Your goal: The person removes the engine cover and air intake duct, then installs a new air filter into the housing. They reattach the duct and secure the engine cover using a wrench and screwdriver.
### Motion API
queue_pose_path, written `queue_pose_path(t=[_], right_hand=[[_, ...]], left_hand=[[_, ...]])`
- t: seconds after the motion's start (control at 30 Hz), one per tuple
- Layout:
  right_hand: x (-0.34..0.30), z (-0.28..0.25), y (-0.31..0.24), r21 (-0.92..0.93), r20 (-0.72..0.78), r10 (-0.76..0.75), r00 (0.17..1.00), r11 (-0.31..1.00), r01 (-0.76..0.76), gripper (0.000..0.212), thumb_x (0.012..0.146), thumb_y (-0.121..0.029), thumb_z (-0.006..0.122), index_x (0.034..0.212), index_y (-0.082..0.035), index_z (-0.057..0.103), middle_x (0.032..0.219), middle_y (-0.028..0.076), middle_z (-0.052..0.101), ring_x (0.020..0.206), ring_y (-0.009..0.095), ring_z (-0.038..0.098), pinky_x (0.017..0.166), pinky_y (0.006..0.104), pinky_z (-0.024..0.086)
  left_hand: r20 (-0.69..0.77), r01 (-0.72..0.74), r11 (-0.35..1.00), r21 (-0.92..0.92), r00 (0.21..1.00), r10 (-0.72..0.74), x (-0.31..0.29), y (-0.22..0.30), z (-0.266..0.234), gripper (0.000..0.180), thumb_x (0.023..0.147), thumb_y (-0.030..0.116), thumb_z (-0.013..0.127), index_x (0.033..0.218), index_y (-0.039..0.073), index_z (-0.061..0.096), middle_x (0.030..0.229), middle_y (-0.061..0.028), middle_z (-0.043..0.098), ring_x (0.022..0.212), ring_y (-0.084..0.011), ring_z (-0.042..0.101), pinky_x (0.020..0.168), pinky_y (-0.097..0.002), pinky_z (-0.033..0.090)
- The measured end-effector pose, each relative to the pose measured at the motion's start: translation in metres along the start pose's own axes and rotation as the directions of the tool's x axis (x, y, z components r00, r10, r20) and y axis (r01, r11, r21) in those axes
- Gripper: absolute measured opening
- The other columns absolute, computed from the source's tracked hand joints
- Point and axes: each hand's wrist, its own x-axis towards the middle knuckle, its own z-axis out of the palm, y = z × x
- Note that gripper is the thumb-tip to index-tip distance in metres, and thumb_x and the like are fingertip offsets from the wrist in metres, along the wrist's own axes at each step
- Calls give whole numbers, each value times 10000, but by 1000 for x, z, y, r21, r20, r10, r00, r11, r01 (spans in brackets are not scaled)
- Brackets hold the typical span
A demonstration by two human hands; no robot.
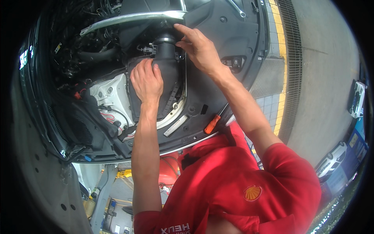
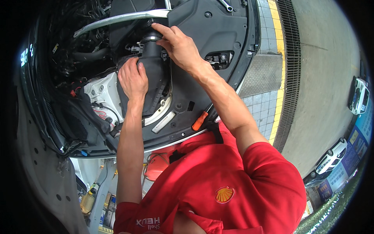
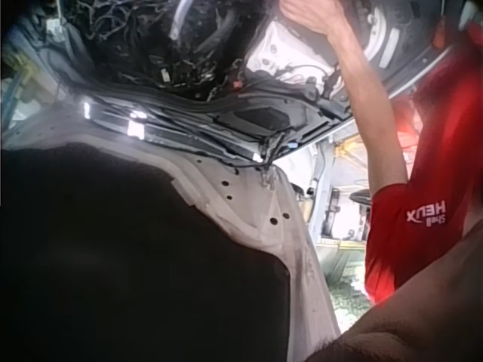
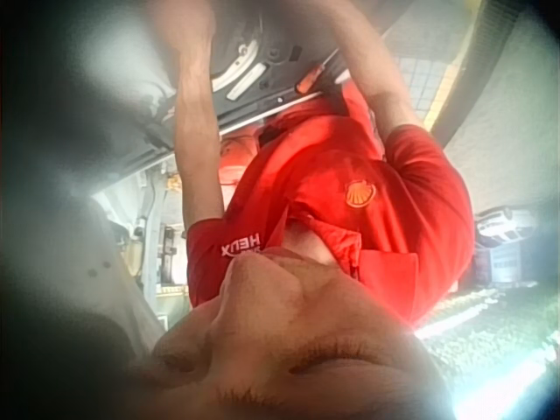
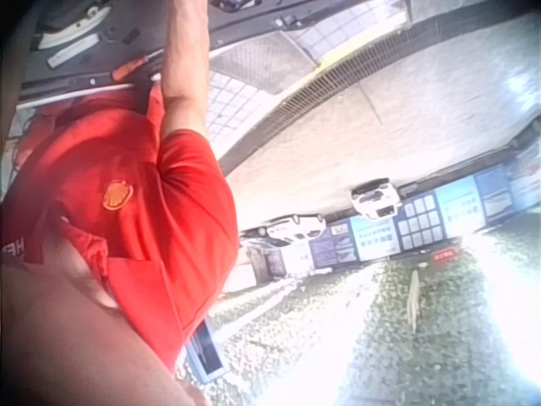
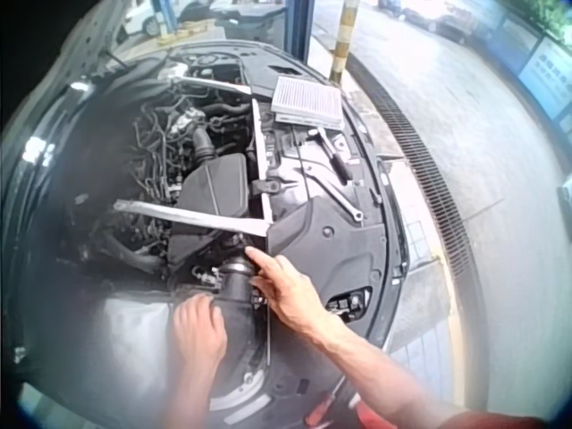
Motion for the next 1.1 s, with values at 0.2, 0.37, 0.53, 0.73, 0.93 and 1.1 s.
queue_pose_path(t=[0.2,0.37,0.53,0.73,0.93,1.1], right_hand=[[0,-12,-1,128,13,-1,1000,992,-1,460,1015,-1,747,1448,-103,630,1118,140,743,962,319,759,845,416,616],[-1,1,0,-75,-57,-51,997,996,47,484,1001,-39,793,1456,-119,647,1115,134,746,954,311,763,838,411,618],[-5,-4,1,103,-67,-126,990,986,132,508,1014,-12,771,1491,-122,639,1216,139,748,992,303,781,889,392,635],[-2,-4,2,44,-71,-69,995,996,73,475,1018,-36,756,1466,-122,627,1184,163,713,988,356,748,841,446,607],[-6,-2,2,-24,-64,-20,998,1000,19,431,1007,-35,771,1410,-105,636,1150,161,720,973,358,749,822,449,608],[-1,-7,7,118,-48,-120,992,985,125,443,1012,-45,768,1427,-127,641,1058,126,714,914,346,730,807,450,607]], left_hand=[[-13,-10,1000,-8,1000,10,1,-1,0,292,1090,258,640,1308,76,707,1322,-101,724,1263,-338,661,1136,-496,460],[-12,-11,1000,2,1000,11,1,-1,0,297,1081,253,649,1309,73,711,1328,-97,723,1272,-326,656,1148,-495,454],[3,4,1000,-4,1000,-4,1,-1,0,297,1063,235,665,1303,71,720,1338,-89,720,1284,-305,650,1169,-491,441],[-12,-9,1000,-1,1000,9,1,-1,1,291,1061,232,667,1297,70,720,1331,-91,721,1273,-307,657,1168,-487,442],[-20,-15,1000,2,1000,15,1,-1,1,289,1061,229,667,1295,68,720,1326,-94,722,1273,-306,657,1162,-482,447],[-17,-12,1000,-1,1000,12,0,-1,0,290,1059,227,669,1296,68,721,1322,-92,723,1268,-307,659,1159,-482,448]])
